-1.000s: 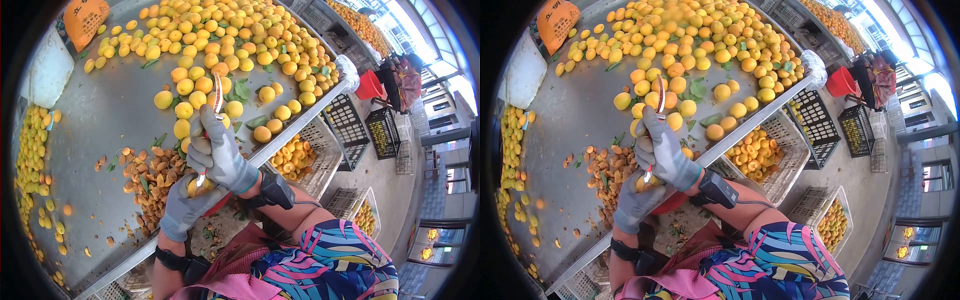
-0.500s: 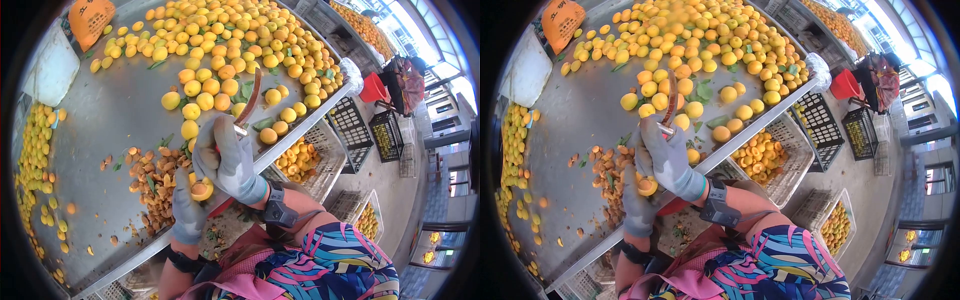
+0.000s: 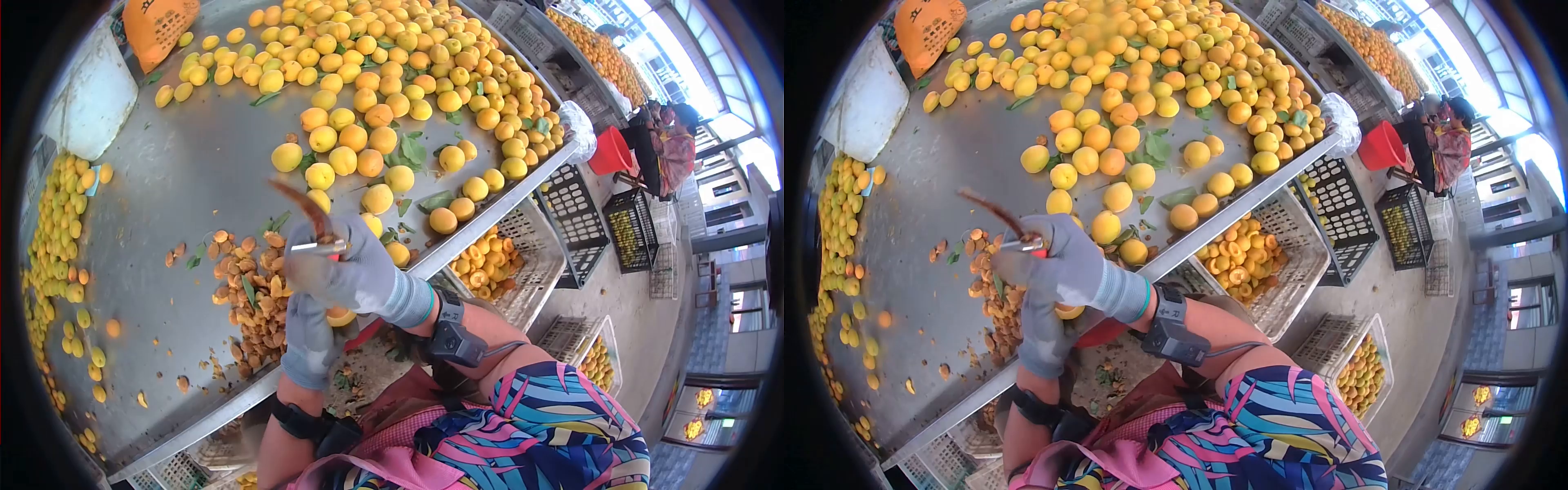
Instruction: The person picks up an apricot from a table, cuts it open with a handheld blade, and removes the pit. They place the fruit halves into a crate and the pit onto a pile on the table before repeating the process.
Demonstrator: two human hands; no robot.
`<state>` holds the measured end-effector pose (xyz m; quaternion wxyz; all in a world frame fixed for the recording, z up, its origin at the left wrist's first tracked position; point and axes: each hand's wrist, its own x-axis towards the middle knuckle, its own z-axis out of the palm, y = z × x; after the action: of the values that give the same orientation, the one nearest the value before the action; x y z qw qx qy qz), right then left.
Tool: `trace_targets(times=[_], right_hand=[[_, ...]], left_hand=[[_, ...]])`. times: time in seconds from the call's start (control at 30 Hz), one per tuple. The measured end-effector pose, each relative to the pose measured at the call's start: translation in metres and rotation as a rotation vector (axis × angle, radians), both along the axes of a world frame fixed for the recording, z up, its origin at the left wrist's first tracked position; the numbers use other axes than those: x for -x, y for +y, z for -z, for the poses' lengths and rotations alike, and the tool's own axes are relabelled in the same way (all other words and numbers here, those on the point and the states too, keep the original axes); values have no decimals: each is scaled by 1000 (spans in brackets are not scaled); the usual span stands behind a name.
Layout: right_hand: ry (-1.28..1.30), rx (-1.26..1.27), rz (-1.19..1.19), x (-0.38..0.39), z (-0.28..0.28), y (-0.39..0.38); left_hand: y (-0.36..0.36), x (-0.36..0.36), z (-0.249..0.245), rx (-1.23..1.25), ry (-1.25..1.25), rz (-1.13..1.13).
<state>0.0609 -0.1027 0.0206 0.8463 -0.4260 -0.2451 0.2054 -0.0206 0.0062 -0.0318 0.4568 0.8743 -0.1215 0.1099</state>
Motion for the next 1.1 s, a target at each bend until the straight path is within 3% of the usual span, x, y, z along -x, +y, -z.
trace_targets(times=[0.03,0.07,0.1,0.13,0.17,0.23,0.3,0.37,0.43,0.5,0.53,0.57,0.63,0.67,0.7,0.73,0.77,0.8,0.87,0.93,0.97,1.03,1.07,1.1], right_hand=[[0,0,-1,0,-2,-1],[-93,180,18,0,-6,-3],[-186,360,36,0,-8,-5],[-187,360,34,0,-7,-5],[-260,296,42,0,-6,-5],[-332,230,50,1,4,-5],[-342,226,137,2,15,-1],[-298,201,79,2,10,-3],[-254,176,22,0,6,-4],[-184,243,67,-1,5,-4],[-373,277,-3,-9,0,-5],[-371,277,-3,-9,1,-5],[30,-153,-161,-5,3,-4],[133,-147,-73,-3,3,-2],[135,-148,-73,-1,1,-1],[372,-160,-57,0,-2,0],[609,-171,-41,1,-4,0],[176,-151,-138,-7,2,-2],[180,-168,-189,-14,7,-6],[195,-192,-227,-15,9,-7],[195,-192,-225,-14,8,-6],[242,-237,-204,-13,8,-3],[243,-238,-200,-13,8,-2],[345,-335,-226,-14,9,1]], left_hand=[[-1,0,1,48,46,-4],[-1,1,3,48,46,-4],[0,2,7,373,315,-9],[1,2,11,698,585,-13],[4,2,17,699,585,-14],[11,0,28,227,258,230],[12,-2,21,254,265,230],[15,-6,12,282,271,225],[16,-15,3,131,84,222],[12,-18,-14,221,165,205],[10,-19,-20,314,243,188],[10,-17,-19,315,245,188],[12,-10,-14,260,264,249],[13,-11,-9,260,266,249],[13,-12,-3,915,661,241],[15,-12,2,1576,1047,206],[17,-13,3,1576,1047,204],[20,-14,5,1528,1100,202],[21,-14,8,1479,1153,200],[18,-10,12,996,869,159],[20,-10,11,995,871,160],[22,-13,9,1470,1138,188],[21,-10,9,1468,1142,190],[17,-7,8,1144,878,223]])
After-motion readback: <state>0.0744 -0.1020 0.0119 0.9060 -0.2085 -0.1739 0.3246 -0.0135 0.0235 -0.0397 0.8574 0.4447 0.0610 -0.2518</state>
